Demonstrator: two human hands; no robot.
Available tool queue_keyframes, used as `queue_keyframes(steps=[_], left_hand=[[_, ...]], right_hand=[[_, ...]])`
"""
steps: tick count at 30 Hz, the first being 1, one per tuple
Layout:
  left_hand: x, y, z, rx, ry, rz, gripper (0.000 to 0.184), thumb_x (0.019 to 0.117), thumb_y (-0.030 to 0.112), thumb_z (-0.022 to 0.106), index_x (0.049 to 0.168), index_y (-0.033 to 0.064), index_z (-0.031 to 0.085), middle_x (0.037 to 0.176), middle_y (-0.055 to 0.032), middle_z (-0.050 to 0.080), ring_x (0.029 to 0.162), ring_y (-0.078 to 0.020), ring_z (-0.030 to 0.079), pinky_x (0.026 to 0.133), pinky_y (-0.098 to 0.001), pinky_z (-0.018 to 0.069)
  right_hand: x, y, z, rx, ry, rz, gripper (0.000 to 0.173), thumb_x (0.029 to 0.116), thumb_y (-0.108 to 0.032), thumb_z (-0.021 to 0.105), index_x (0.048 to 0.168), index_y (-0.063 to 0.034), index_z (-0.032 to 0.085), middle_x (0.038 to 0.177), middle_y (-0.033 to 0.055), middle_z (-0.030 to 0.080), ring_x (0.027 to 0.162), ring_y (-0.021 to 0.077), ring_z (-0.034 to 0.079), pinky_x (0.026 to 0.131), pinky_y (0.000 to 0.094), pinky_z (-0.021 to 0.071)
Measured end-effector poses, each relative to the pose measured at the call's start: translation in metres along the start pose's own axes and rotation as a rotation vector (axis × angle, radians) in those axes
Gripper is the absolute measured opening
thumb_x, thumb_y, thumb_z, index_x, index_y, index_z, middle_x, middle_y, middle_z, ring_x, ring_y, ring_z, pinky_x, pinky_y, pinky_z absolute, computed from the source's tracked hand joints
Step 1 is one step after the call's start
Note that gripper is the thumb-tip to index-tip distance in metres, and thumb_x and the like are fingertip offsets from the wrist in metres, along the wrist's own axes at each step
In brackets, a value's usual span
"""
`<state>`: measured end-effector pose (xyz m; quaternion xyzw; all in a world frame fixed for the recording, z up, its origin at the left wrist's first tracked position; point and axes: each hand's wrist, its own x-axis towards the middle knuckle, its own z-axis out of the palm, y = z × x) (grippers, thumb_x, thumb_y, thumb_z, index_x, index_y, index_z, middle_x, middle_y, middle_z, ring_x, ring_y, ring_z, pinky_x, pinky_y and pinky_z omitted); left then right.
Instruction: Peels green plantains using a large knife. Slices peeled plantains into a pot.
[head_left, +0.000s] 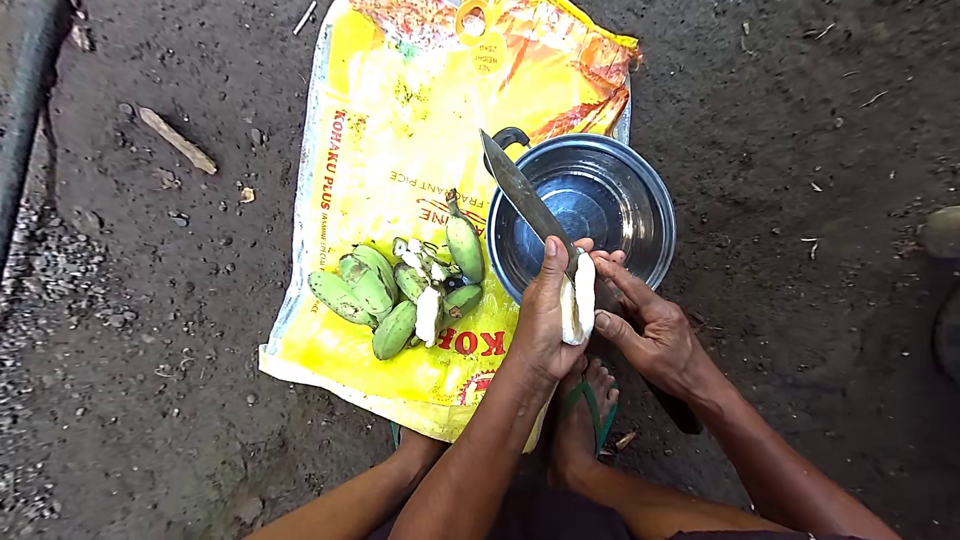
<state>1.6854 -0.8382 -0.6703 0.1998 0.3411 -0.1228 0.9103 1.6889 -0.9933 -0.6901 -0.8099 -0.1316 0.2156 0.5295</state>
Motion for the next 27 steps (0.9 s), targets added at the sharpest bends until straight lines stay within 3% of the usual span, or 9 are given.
queue_keyframes(steps=[2,5,7,11,13,16,19,24,27], left_hand=[[0.004,0.003,-0.003,0.037,0.030,-0.013,0.048,0.1091,0.047,0.035,0.122,0.0085,0.061,0.107,-0.0089,0.070,0.099,-0.0165,0.070,0.083,-0.0297,0.0589],[0.010,0.005,-0.012,0.100,0.063,-0.005,0.043,0.1109,0.041,0.034,0.119,0.0082,0.059,0.105,-0.0078,0.067,0.093,-0.0152,0.068,0.081,-0.0295,0.0584],[0.013,0.009,-0.019,0.148,0.123,0.004,0.031,0.1117,0.028,0.037,0.121,0.0060,0.058,0.106,-0.0097,0.068,0.095,-0.0179,0.069,0.085,-0.0334,0.0581],[0.018,0.023,-0.028,0.176,0.261,0.075,0.025,0.1082,0.010,0.042,0.130,0.0029,0.052,0.112,-0.0126,0.067,0.101,-0.0204,0.070,0.088,-0.0336,0.0578],[0.017,0.029,-0.029,0.127,0.282,0.098,0.025,0.1085,0.011,0.042,0.129,0.0035,0.053,0.112,-0.0128,0.068,0.101,-0.0202,0.071,0.088,-0.0325,0.0584],[0.015,0.034,-0.026,0.027,0.231,0.093,0.025,0.1089,0.014,0.040,0.127,0.0057,0.054,0.108,-0.0115,0.068,0.101,-0.0208,0.071,0.088,-0.0333,0.0592],[0.014,0.035,-0.023,-0.066,0.180,0.052,0.025,0.1092,0.019,0.039,0.124,0.0082,0.056,0.103,-0.0102,0.068,0.098,-0.0205,0.072,0.087,-0.0334,0.0599],[0.014,0.038,-0.021,-0.209,0.159,0.023,0.034,0.1084,0.025,0.033,0.123,0.0079,0.057,0.102,-0.0101,0.068,0.091,-0.0192,0.071,0.080,-0.0320,0.0603],[0.015,0.039,-0.023,-0.271,0.095,0.030,0.036,0.1075,0.023,0.030,0.125,0.0063,0.056,0.101,-0.0113,0.066,0.088,-0.0191,0.070,0.077,-0.0299,0.0599]], right_hand=[[0.003,0.000,-0.001,0.054,-0.033,0.093,0.055,0.1008,-0.033,0.060,0.151,-0.0132,0.049,0.107,-0.0016,0.070,0.075,-0.0046,0.060,0.068,0.0142,0.0520],[0.012,-0.001,-0.002,0.407,-0.118,0.342,0.054,0.1025,-0.022,0.052,0.155,-0.0146,0.043,0.084,-0.0008,0.064,0.055,0.0037,0.054,0.051,0.0188,0.0480],[0.017,0.002,-0.001,0.636,-0.169,0.495,0.048,0.1058,-0.021,0.043,0.154,-0.0174,0.041,0.075,0.0002,0.058,0.050,0.0060,0.050,0.048,0.0194,0.0463],[0.023,0.004,-0.002,0.801,-0.212,0.641,0.023,0.1098,-0.026,0.034,0.121,-0.0139,0.050,0.070,0.0001,0.055,0.050,0.0065,0.051,0.049,0.0192,0.0478],[0.023,0.005,-0.002,0.804,-0.225,0.633,0.024,0.1094,-0.026,0.035,0.126,-0.0155,0.049,0.071,0.0002,0.055,0.050,0.0064,0.052,0.049,0.0189,0.0481],[0.019,0.010,-0.004,0.810,-0.269,0.560,0.053,0.1059,-0.028,0.040,0.157,-0.0206,0.027,0.071,-0.0013,0.056,0.050,0.0052,0.052,0.049,0.0180,0.0474],[0.011,0.014,-0.008,0.845,-0.301,0.495,0.070,0.1027,-0.033,0.045,0.162,-0.0164,0.012,0.075,-0.0025,0.060,0.051,0.0042,0.053,0.049,0.0173,0.0476],[-0.001,0.007,-0.017,0.764,-0.245,0.394,0.085,0.0965,-0.049,0.060,0.161,-0.0145,0.017,0.078,-0.0038,0.062,0.052,0.0035,0.053,0.050,0.0186,0.0478],[-0.005,-0.007,-0.013,0.591,-0.259,0.268,0.080,0.0961,-0.049,0.061,0.157,-0.0107,0.026,0.079,-0.0071,0.062,0.056,0.0011,0.052,0.052,0.0183,0.0470]])
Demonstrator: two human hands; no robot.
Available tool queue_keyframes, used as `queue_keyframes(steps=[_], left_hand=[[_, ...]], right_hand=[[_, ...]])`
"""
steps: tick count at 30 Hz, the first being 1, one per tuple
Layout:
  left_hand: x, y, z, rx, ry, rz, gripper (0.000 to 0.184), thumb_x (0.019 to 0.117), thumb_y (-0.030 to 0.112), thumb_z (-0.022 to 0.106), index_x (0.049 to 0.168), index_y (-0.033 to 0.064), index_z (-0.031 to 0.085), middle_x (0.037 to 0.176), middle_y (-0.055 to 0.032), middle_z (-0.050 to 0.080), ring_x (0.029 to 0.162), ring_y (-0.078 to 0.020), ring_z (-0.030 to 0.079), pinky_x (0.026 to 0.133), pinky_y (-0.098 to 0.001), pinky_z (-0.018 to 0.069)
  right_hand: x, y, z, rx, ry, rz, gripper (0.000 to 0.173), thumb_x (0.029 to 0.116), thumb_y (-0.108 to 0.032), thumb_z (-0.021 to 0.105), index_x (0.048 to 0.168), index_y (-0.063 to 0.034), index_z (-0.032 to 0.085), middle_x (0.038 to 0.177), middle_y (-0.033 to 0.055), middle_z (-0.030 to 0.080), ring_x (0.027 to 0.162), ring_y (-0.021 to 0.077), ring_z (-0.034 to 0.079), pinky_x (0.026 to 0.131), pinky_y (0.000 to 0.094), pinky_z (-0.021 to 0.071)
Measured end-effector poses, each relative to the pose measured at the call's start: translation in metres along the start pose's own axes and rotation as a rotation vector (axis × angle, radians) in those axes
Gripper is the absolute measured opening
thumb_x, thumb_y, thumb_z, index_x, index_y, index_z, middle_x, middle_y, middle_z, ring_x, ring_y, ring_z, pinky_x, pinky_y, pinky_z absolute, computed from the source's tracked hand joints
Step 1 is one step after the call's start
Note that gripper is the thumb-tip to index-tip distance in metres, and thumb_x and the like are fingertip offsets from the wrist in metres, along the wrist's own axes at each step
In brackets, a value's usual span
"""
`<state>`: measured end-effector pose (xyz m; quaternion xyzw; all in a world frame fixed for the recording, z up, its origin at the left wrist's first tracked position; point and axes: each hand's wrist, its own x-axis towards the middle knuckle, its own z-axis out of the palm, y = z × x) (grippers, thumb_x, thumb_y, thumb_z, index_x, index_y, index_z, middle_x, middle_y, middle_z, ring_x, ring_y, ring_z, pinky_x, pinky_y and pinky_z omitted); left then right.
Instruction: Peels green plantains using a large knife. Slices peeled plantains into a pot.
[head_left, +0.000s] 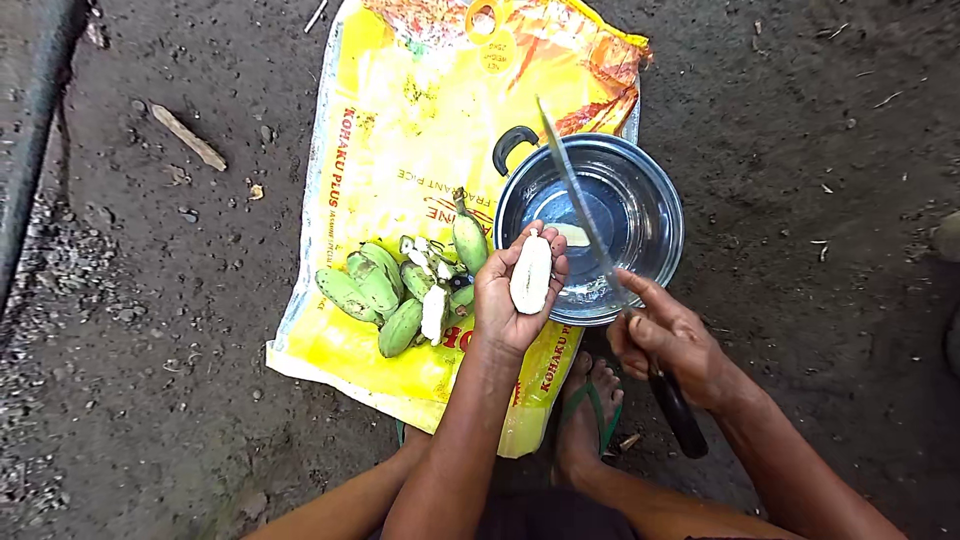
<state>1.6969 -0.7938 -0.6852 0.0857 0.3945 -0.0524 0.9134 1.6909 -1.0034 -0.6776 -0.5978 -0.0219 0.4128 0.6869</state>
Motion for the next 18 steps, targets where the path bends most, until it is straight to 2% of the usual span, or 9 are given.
queue_keyframes(steps=[2,4,6,10,12,14,18], left_hand=[[0.000,-0.001,-0.001,-0.016,-0.037,-0.013,0.035,0.1070,0.023,0.029,0.124,0.0072,0.056,0.102,-0.0112,0.066,0.089,-0.0194,0.070,0.077,-0.0299,0.0598],[0.000,-0.003,-0.002,-0.021,-0.080,-0.048,0.035,0.1081,0.026,0.029,0.124,0.0096,0.056,0.101,-0.0090,0.066,0.086,-0.0176,0.070,0.074,-0.0276,0.0602],[0.000,-0.006,-0.004,-0.006,-0.135,-0.072,0.031,0.1052,0.022,0.031,0.123,0.0135,0.055,0.100,-0.0071,0.064,0.083,-0.0165,0.069,0.070,-0.0265,0.0594],[-0.008,-0.013,0.003,0.028,-0.139,-0.044,0.030,0.1058,0.022,0.032,0.122,0.0150,0.057,0.109,-0.0079,0.067,0.075,-0.0156,0.068,0.061,-0.0258,0.0577],[-0.010,-0.014,0.006,0.041,-0.168,-0.034,0.034,0.1074,0.025,0.027,0.121,0.0155,0.057,0.110,-0.0077,0.067,0.072,-0.0142,0.067,0.059,-0.0243,0.0554],[-0.009,-0.014,0.005,0.086,-0.217,-0.029,0.037,0.1071,0.028,0.022,0.119,0.0189,0.056,0.107,-0.0044,0.066,0.071,-0.0115,0.064,0.058,-0.0220,0.0528],[-0.010,-0.011,0.006,0.099,-0.250,-0.044,0.037,0.1076,0.028,0.020,0.115,0.0226,0.056,0.096,-0.0003,0.062,0.068,-0.0098,0.060,0.058,-0.0208,0.0505]], right_hand=[[-0.001,-0.003,0.016,-0.187,0.008,-0.078,0.077,0.0958,-0.046,0.062,0.155,-0.0053,0.034,0.081,-0.0069,0.062,0.061,-0.0007,0.054,0.055,0.0183,0.0483],[-0.002,-0.004,0.031,-0.348,0.019,-0.156,0.074,0.0949,-0.043,0.064,0.151,-0.0004,0.042,0.087,-0.0029,0.067,0.070,-0.0010,0.059,0.062,0.0181,0.0524],[-0.003,-0.003,0.039,-0.432,0.018,-0.216,0.070,0.0943,-0.038,0.063,0.149,0.0020,0.045,0.091,0.0006,0.070,0.077,-0.0006,0.063,0.069,0.0181,0.0546],[-0.006,0.001,0.042,-0.495,0.050,-0.294,0.067,0.0955,-0.037,0.059,0.145,0.0058,0.046,0.088,0.0029,0.068,0.073,-0.0008,0.061,0.066,0.0166,0.0532],[-0.007,0.001,0.042,-0.519,0.051,-0.357,0.068,0.0971,-0.039,0.059,0.145,0.0072,0.046,0.087,0.0044,0.067,0.073,-0.0002,0.061,0.065,0.0166,0.0533],[-0.007,0.000,0.043,-0.540,0.046,-0.417,0.070,0.0983,-0.043,0.060,0.144,0.0081,0.046,0.086,0.0062,0.067,0.072,-0.0002,0.060,0.066,0.0153,0.0528],[-0.006,0.001,0.046,-0.566,0.039,-0.496,0.069,0.0981,-0.040,0.062,0.143,0.0103,0.048,0.087,0.0091,0.067,0.073,-0.0002,0.059,0.068,0.0133,0.0510]])
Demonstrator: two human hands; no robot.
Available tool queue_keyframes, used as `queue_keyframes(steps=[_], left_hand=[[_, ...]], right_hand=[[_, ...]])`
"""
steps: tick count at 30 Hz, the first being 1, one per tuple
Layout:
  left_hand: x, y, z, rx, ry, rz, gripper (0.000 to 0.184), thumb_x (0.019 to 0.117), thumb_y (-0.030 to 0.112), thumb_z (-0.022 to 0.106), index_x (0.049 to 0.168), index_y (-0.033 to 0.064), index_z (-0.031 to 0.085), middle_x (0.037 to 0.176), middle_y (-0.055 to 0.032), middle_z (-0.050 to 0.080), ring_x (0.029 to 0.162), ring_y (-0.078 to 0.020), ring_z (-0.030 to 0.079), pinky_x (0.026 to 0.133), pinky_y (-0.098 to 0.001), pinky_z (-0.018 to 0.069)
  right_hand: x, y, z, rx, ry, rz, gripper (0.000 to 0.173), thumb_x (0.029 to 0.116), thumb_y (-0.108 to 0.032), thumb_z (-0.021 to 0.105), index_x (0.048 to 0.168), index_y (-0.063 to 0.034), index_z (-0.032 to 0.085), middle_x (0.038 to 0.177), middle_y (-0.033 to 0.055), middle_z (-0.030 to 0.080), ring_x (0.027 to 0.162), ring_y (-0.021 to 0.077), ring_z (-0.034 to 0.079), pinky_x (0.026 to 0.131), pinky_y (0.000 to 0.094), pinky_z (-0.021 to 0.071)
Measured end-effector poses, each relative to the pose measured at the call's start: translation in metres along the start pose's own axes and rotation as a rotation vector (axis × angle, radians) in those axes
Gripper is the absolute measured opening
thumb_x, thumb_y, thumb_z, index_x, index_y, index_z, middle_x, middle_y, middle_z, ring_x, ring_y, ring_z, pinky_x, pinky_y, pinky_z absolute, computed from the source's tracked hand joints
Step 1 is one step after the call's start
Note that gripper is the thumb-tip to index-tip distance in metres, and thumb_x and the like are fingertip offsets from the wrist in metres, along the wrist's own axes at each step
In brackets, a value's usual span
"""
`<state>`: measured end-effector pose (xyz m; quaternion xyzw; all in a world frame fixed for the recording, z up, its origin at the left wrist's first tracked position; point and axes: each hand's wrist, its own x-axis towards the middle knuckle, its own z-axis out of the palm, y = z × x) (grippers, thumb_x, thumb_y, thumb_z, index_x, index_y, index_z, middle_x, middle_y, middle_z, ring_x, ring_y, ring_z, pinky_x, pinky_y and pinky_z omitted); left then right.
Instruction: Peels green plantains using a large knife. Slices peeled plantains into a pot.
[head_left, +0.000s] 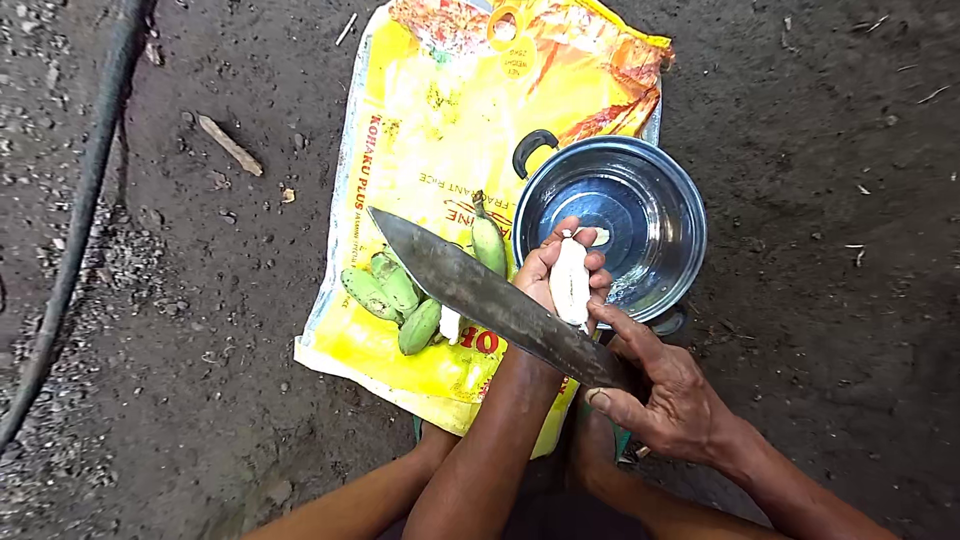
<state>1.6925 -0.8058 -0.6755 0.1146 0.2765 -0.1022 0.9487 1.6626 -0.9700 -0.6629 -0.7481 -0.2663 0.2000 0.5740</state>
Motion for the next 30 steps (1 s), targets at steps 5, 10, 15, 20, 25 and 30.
queue_keyframes(steps=[5,10,15,20,25,30], left_hand=[[-0.002,0.000,0.003,0.014,0.012,-0.001,0.033,0.1073,0.029,0.024,0.115,0.0236,0.055,0.091,0.0008,0.060,0.067,-0.0091,0.060,0.056,-0.0199,0.0507],[-0.002,0.001,0.001,0.016,-0.019,0.022,0.027,0.1080,0.030,0.030,0.111,0.0239,0.056,0.091,0.0013,0.061,0.068,-0.0089,0.061,0.057,-0.0197,0.0518],[-0.003,0.000,0.002,0.002,-0.028,0.023,0.027,0.1077,0.028,0.029,0.106,0.0243,0.056,0.090,0.0014,0.060,0.067,-0.0087,0.061,0.056,-0.0188,0.0513],[-0.003,-0.001,-0.001,0.035,-0.095,0.061,0.026,0.1069,0.025,0.028,0.100,0.0250,0.053,0.089,0.0020,0.059,0.065,-0.0072,0.059,0.054,-0.0172,0.0480],[-0.006,-0.004,0.002,0.053,-0.072,0.083,0.030,0.1076,0.024,0.023,0.097,0.0248,0.052,0.089,0.0027,0.059,0.066,-0.0063,0.059,0.055,-0.0165,0.0485],[-0.011,-0.005,0.007,0.023,0.001,0.066,0.032,0.1080,0.025,0.025,0.097,0.0245,0.055,0.091,0.0032,0.063,0.071,-0.0070,0.064,0.059,-0.0182,0.0533]], right_hand=[[-0.002,0.001,0.001,0.009,0.014,-0.004,0.067,0.0989,-0.041,0.062,0.141,0.0099,0.049,0.086,0.0085,0.068,0.073,-0.0007,0.060,0.068,0.0132,0.0513],[-0.002,0.002,0.000,0.043,0.017,-0.021,0.066,0.1003,-0.041,0.060,0.141,0.0093,0.049,0.089,0.0092,0.068,0.076,-0.0003,0.061,0.070,0.0138,0.0524],[-0.003,0.003,0.000,0.047,0.003,-0.016,0.066,0.1007,-0.042,0.059,0.142,0.0089,0.049,0.092,0.0092,0.069,0.078,-0.0009,0.062,0.072,0.0138,0.0530],[-0.003,0.003,0.001,0.055,-0.005,-0.022,0.065,0.1017,-0.043,0.058,0.142,0.0081,0.050,0.091,0.0091,0.069,0.076,-0.0010,0.061,0.070,0.0134,0.0522],[-0.003,0.007,0.001,0.102,-0.007,0.007,0.063,0.1023,-0.045,0.058,0.139,0.0055,0.050,0.085,0.0056,0.066,0.073,0.0005,0.062,0.066,0.0163,0.0542],[-0.004,0.009,0.002,0.146,-0.015,0.031,0.064,0.1018,-0.047,0.057,0.139,0.0044,0.049,0.084,0.0031,0.065,0.071,-0.0005,0.061,0.063,0.0160,0.0536]])
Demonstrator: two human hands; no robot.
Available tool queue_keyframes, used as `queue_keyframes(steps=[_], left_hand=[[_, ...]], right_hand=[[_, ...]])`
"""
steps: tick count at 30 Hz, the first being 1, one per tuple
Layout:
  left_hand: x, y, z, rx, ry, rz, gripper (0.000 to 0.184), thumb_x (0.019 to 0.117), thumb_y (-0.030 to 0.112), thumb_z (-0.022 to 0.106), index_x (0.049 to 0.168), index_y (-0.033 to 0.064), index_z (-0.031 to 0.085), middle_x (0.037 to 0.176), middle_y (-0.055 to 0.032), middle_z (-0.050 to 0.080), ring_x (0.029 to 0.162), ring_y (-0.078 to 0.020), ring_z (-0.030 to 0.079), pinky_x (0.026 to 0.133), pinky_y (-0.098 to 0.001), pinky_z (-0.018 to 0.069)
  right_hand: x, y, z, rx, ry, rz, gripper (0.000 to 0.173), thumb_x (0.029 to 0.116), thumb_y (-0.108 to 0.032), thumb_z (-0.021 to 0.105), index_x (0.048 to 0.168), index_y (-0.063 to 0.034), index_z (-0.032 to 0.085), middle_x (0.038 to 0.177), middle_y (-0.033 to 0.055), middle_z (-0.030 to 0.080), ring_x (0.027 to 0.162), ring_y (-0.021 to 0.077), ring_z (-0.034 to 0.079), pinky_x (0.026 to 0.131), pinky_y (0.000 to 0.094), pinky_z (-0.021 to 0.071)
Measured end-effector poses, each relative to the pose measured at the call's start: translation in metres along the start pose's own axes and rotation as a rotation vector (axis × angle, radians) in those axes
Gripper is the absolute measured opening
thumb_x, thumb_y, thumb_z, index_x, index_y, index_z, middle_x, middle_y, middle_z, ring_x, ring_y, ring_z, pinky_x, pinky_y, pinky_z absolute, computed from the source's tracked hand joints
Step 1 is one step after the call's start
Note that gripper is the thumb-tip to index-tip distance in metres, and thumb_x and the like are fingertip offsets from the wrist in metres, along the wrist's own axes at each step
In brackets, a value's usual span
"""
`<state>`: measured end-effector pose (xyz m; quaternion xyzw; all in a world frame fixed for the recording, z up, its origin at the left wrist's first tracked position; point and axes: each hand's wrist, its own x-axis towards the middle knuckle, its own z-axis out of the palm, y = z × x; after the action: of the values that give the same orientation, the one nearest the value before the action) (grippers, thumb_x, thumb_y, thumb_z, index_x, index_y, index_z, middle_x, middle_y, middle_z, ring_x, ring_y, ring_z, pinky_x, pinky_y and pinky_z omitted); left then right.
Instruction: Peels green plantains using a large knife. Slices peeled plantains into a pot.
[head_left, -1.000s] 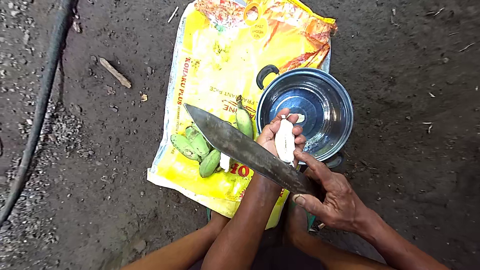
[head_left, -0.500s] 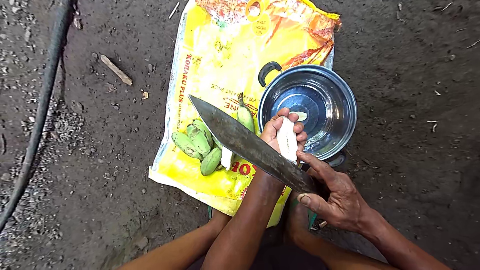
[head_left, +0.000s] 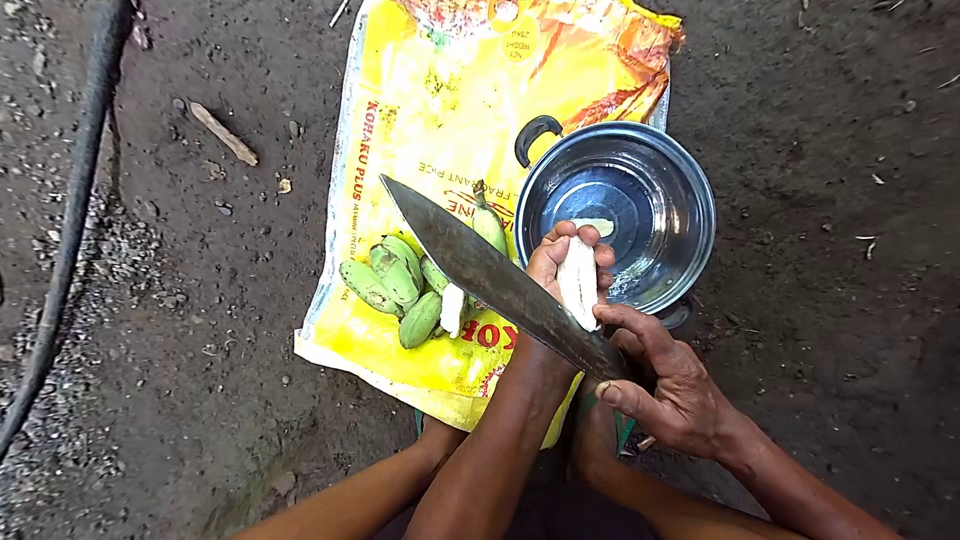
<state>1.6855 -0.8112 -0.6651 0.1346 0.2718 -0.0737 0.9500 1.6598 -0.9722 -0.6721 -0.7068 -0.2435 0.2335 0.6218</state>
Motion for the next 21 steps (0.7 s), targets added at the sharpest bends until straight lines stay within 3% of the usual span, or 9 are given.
queue_keyframes(steps=[5,9,15,18,21], left_hand=[[-0.001,0.000,0.000,-0.003,0.005,-0.028,0.034,0.1078,0.027,0.024,0.096,0.0245,0.056,0.094,0.0026,0.064,0.076,-0.0091,0.067,0.060,-0.0203,0.0556],[-0.006,-0.006,0.011,-0.030,0.094,-0.027,0.033,0.1078,0.025,0.027,0.094,0.0220,0.057,0.088,0.0014,0.065,0.071,-0.0091,0.067,0.058,-0.0198,0.0552],[-0.001,0.000,0.004,-0.056,0.042,-0.077,0.035,0.1074,0.027,0.023,0.094,0.0216,0.056,0.094,0.0002,0.067,0.085,-0.0129,0.070,0.068,-0.0249,0.0584],[-0.001,0.001,0.003,-0.136,0.021,-0.070,0.033,0.1069,0.026,0.029,0.094,0.0181,0.059,0.098,-0.0054,0.069,0.087,-0.0179,0.072,0.070,-0.0279,0.0599],[0.000,-0.001,-0.003,-0.080,-0.058,-0.073,0.036,0.1059,0.027,0.023,0.096,0.0190,0.058,0.100,-0.0051,0.069,0.093,-0.0188,0.071,0.075,-0.0298,0.0595]], right_hand=[[0.001,0.000,0.000,0.033,-0.006,-0.009,0.062,0.1018,-0.046,0.058,0.137,0.0040,0.049,0.088,0.0032,0.066,0.076,-0.0010,0.062,0.067,0.0160,0.0547],[0.002,0.004,0.002,0.027,0.043,-0.028,0.056,0.1019,-0.045,0.059,0.131,0.0018,0.051,0.090,0.0028,0.068,0.083,-0.0015,0.065,0.075,0.0165,0.0561],[-0.002,0.004,0.000,0.000,0.013,-0.001,0.074,0.1008,-0.051,0.057,0.150,0.0016,0.039,0.084,0.0032,0.067,0.073,-0.0009,0.063,0.066,0.0170,0.0553],[-0.003,0.003,-0.002,-0.016,-0.010,0.013,0.078,0.1010,-0.053,0.055,0.153,0.0012,0.036,0.082,0.0027,0.065,0.071,-0.0014,0.061,0.064,0.0164,0.0545],[-0.003,0.004,-0.003,-0.036,-0.012,0.011,0.077,0.1016,-0.053,0.054,0.152,0.0030,0.037,0.083,0.0043,0.065,0.071,-0.0014,0.061,0.065,0.0158,0.0540]])
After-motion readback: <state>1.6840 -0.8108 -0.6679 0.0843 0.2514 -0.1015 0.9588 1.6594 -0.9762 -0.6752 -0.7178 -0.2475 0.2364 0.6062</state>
